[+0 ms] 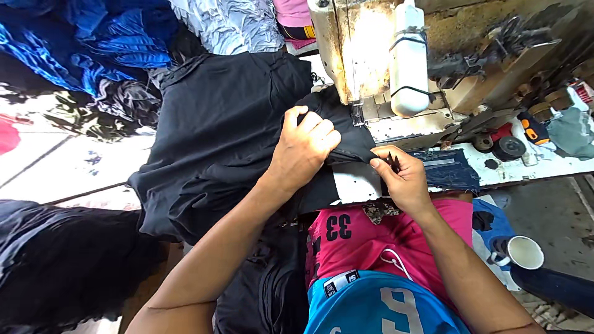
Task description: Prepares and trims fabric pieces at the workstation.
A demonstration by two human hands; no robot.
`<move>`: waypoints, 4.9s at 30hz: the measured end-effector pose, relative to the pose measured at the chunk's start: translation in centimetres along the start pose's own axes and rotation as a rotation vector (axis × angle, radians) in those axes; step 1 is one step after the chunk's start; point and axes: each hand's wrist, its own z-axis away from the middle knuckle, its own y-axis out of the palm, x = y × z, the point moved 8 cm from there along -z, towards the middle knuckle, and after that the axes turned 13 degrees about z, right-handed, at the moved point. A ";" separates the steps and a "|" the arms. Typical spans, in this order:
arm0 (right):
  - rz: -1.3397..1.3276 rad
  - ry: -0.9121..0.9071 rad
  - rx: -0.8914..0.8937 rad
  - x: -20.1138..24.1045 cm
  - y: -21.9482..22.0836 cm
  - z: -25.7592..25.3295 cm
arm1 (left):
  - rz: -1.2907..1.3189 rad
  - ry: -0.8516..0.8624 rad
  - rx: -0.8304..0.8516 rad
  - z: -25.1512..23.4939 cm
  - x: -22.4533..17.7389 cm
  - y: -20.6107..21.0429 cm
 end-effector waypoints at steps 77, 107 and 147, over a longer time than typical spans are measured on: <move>0.136 -0.398 0.326 4.6 -1.1 3.9 | 0.867 0.063 0.067 2.8 -7.4 -2.8; 0.000 -0.052 0.041 -0.6 -0.2 1.6 | 0.040 0.077 0.031 -0.7 -0.1 -0.1; 0.068 -0.095 0.041 0.6 -0.5 0.7 | 0.049 -0.022 0.008 0.2 0.2 -0.7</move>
